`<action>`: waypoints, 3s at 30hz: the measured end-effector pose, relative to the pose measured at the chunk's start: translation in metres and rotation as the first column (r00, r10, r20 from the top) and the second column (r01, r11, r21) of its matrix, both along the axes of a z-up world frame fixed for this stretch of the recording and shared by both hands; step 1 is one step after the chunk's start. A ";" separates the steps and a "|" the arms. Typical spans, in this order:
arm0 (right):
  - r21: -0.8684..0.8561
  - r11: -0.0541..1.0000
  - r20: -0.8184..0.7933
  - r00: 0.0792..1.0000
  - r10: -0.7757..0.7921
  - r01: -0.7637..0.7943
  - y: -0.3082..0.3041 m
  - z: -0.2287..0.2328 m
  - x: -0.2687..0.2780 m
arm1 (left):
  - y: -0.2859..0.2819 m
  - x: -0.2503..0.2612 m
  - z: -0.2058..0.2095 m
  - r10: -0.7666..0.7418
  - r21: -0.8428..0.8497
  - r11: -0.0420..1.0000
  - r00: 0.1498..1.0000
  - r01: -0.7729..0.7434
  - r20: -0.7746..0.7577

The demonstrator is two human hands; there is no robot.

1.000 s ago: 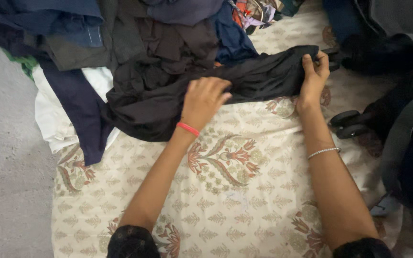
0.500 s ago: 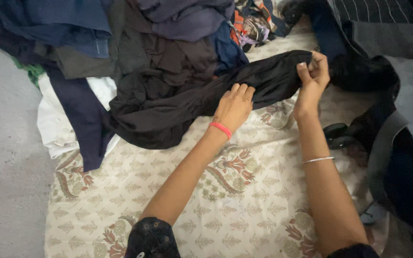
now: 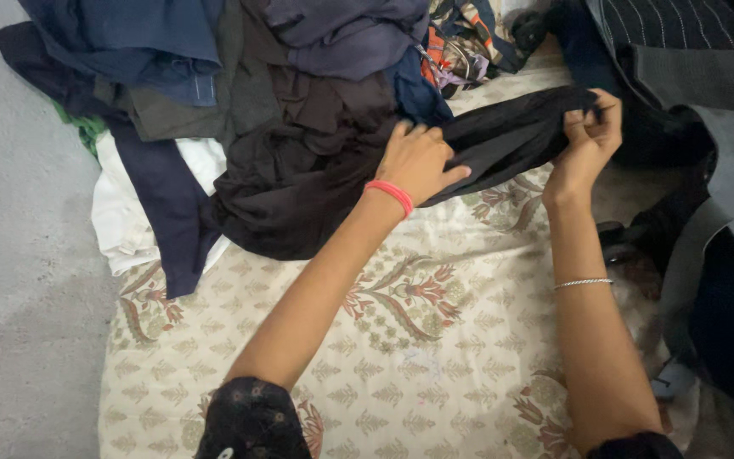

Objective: The person folds a white shirt and a pair of black trousers by hand and places them inside an open suitcase.

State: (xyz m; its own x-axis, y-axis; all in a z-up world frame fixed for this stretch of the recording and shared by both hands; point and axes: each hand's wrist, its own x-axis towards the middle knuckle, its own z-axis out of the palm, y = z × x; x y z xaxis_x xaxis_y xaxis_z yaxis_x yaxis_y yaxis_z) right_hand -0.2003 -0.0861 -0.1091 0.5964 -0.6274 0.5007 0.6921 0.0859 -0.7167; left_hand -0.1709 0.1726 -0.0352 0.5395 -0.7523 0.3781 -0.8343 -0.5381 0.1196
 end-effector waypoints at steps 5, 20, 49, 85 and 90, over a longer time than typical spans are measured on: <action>0.077 0.996 -0.016 0.999 -0.032 0.033 -0.012 -0.003 0.003 | 0.009 -0.026 0.000 -0.447 -0.362 0.818 0.890 0.447 0.090; 0.109 0.994 0.071 0.997 -0.024 0.016 -0.019 -0.008 -0.001 | 0.009 -0.036 0.007 -0.252 -0.050 0.968 0.957 0.247 -0.144; 0.010 0.990 -0.048 0.989 -0.138 0.138 -0.020 -0.009 -0.005 | 0.027 -0.041 -0.033 -0.075 -0.572 0.809 0.941 -0.136 -0.331; -0.305 0.854 -0.095 0.879 -0.467 0.421 -0.038 -0.086 0.013 | 0.105 -0.015 -0.060 0.057 -0.107 0.994 0.930 -0.020 0.362; -0.319 0.846 -0.039 0.886 -0.462 0.427 -0.042 -0.085 0.016 | 0.102 -0.008 -0.055 0.179 -0.266 0.954 0.976 -0.141 0.122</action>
State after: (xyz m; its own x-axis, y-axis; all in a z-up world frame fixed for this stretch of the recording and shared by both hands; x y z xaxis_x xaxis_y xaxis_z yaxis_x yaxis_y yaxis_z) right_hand -0.1843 -0.1281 -0.1942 0.3506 -0.6729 0.6513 0.5208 -0.4379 -0.7328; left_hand -0.1791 0.2744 -0.0902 0.5709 -0.5293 0.6276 -0.7581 -0.6334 0.1554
